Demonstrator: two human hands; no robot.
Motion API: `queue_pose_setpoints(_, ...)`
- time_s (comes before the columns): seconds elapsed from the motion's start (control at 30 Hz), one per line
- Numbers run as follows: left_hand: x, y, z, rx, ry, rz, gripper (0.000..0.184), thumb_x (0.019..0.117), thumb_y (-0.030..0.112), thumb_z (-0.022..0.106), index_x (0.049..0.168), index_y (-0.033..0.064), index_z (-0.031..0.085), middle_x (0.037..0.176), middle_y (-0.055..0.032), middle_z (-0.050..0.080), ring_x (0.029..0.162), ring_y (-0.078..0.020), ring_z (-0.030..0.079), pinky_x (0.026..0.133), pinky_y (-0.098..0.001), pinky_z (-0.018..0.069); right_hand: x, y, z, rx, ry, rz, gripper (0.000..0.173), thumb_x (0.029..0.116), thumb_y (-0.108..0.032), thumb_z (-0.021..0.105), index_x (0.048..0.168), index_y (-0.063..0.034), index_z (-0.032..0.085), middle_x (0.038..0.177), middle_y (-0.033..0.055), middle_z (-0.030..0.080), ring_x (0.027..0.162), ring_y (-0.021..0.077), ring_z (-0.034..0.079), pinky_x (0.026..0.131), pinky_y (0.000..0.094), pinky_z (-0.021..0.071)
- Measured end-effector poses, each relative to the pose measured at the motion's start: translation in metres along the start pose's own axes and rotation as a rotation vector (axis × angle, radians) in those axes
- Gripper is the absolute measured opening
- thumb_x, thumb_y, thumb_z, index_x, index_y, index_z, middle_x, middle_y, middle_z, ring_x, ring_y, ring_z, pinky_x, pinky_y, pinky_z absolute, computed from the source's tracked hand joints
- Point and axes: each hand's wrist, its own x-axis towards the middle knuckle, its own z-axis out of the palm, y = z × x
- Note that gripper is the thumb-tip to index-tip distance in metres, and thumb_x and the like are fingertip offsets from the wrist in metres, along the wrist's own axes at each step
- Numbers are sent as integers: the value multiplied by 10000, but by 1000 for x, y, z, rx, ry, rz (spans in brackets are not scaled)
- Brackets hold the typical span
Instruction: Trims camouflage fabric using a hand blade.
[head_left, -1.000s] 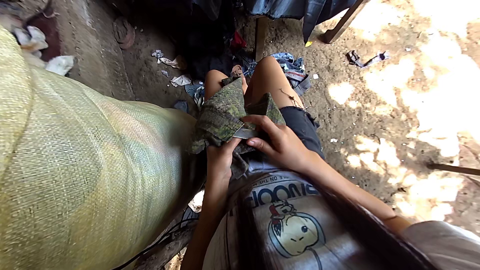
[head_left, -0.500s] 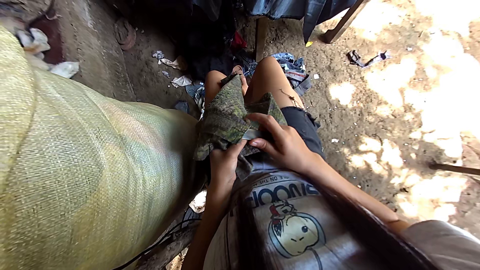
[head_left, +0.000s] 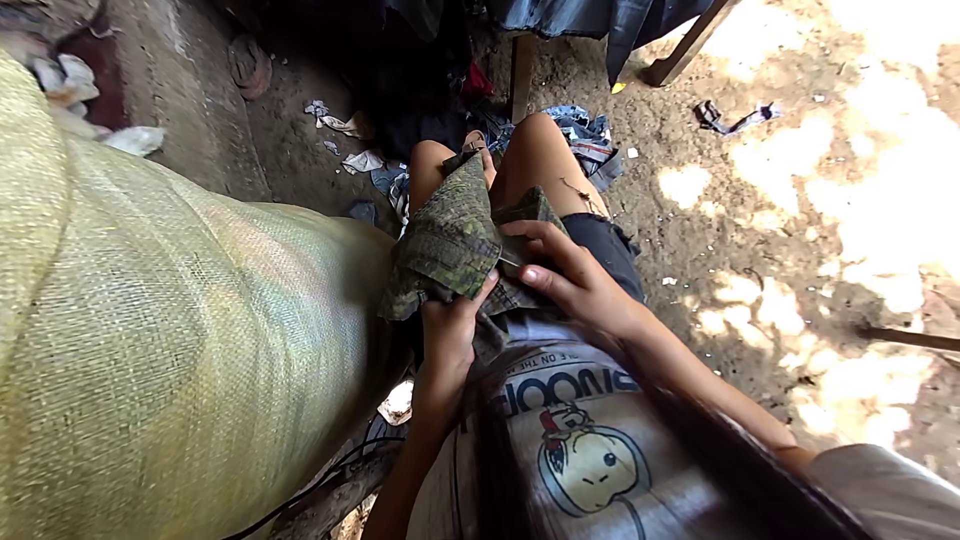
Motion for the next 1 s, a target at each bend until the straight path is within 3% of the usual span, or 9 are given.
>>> queue_pose_setpoints(0.1,3,0,-1,-17,13,-6,396,798,-102,721,1148,59,629,979,58,722,946,-1,679,858,-200,566,-4,0,-3,77,-58,20,462,1040,-298,542,1423,-45,486,772,-41,604,678,-24,562,654,157,497)
queue_pose_setpoints(0.27,4,-1,-1,-29,4,0,336,827,-136,649,1081,85,640,917,79,719,904,12,681,840,-194,572,-5,0,1,-205,-47,-38,508,1037,-395,545,1433,-77,521,720,-24,561,596,46,517,561,240,472)
queue_pose_setpoints(0.47,3,-2,-2,0,-19,19,320,813,-121,683,1064,78,667,913,69,732,903,5,691,839,-205,580,-4,-7,7,-429,65,-96,516,1037,-427,520,1383,-48,572,714,27,597,548,141,539,485,323,455)
queue_pose_setpoints(0.7,-2,-1,0,9,4,135,336,793,-138,684,1035,95,678,911,110,735,911,37,686,846,-181,573,-5,-8,10,-458,118,-93,538,1039,-437,510,1394,-36,554,694,24,582,532,138,525,477,317,445)
queue_pose_setpoints(1.0,-6,-6,4,55,68,135,292,813,-122,680,1036,65,671,882,109,724,893,47,681,846,-177,569,0,-8,14,-463,146,-114,547,1037,-440,513,1394,-27,550,749,42,624,552,151,552,480,330,459)
